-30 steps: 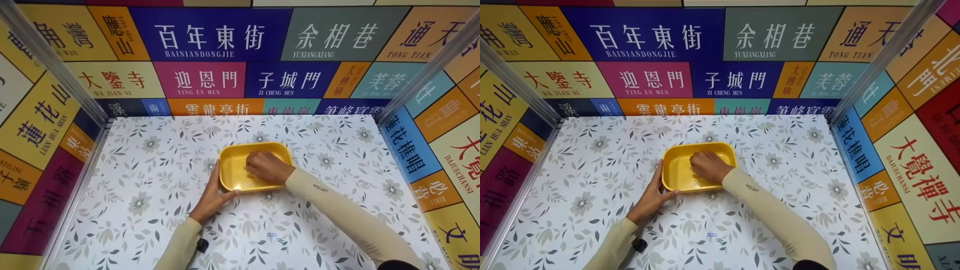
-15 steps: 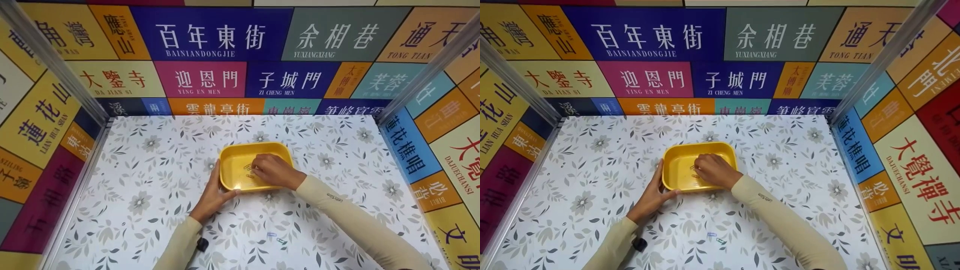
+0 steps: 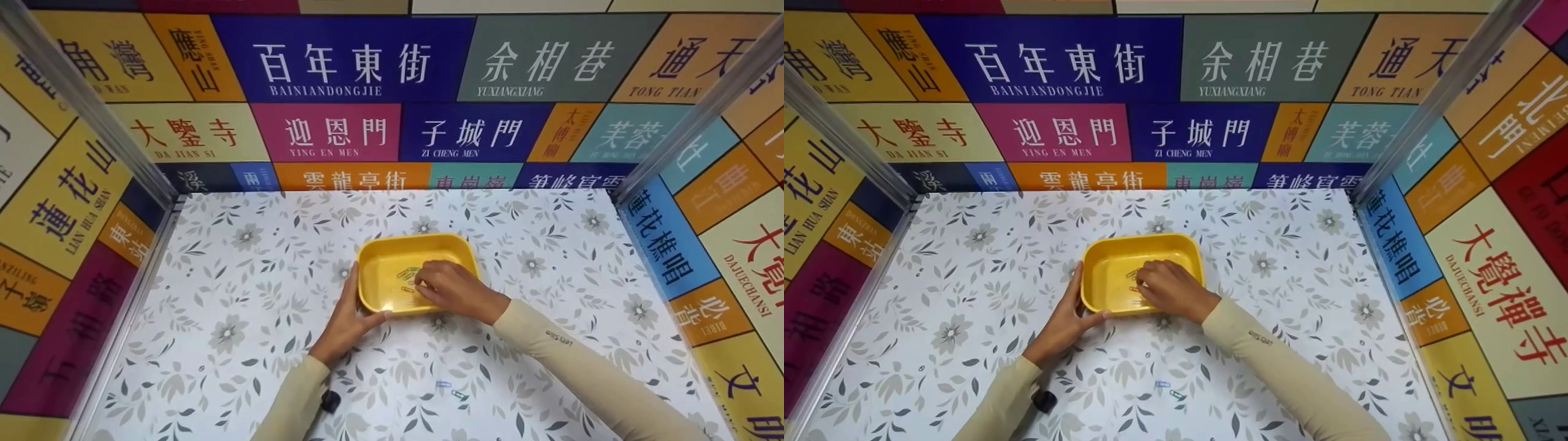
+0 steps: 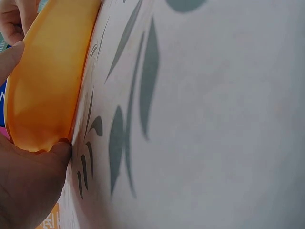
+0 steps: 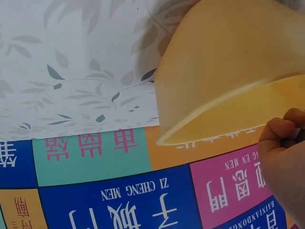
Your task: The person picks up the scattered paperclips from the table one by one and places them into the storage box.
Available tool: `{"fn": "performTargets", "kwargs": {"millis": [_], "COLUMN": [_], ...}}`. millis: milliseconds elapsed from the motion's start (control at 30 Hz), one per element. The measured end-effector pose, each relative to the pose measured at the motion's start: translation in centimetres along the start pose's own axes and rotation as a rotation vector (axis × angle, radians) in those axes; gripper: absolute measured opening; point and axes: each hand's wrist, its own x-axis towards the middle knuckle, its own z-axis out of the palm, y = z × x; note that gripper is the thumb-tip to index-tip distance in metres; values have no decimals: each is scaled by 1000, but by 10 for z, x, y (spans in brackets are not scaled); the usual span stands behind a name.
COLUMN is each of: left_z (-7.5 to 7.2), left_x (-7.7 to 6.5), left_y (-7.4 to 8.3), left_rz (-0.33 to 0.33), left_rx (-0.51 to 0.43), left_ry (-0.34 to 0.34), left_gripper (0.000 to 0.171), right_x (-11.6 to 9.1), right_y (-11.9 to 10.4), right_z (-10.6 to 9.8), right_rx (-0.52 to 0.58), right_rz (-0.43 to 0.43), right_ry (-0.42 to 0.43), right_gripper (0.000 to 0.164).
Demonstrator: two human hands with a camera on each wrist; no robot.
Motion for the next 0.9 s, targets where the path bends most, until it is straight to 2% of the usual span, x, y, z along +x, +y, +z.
{"fn": "performTargets", "kwargs": {"millis": [267,500,700,900], "left_z": [0,0,-1,0], "left_x": [1,2,0,-1], "left_y": [0,1,-1,0], "left_rz": [37,-8,5,-20], "left_rx": [-33,-8,-41,-29], "left_ry": [-7,-14,-22,-20], "left_gripper": [132,132,131,131], "right_x": [-13,-24,-31,-39], "right_y": [-7,-14,-20,-25], "right_z": [-3,-2,3,9], "right_rx": [17,0,20,20], "right_rz": [-38,-58,-90,-115], "right_ry": [47,84,106,122], "right_gripper": [10,6,5,3]}}
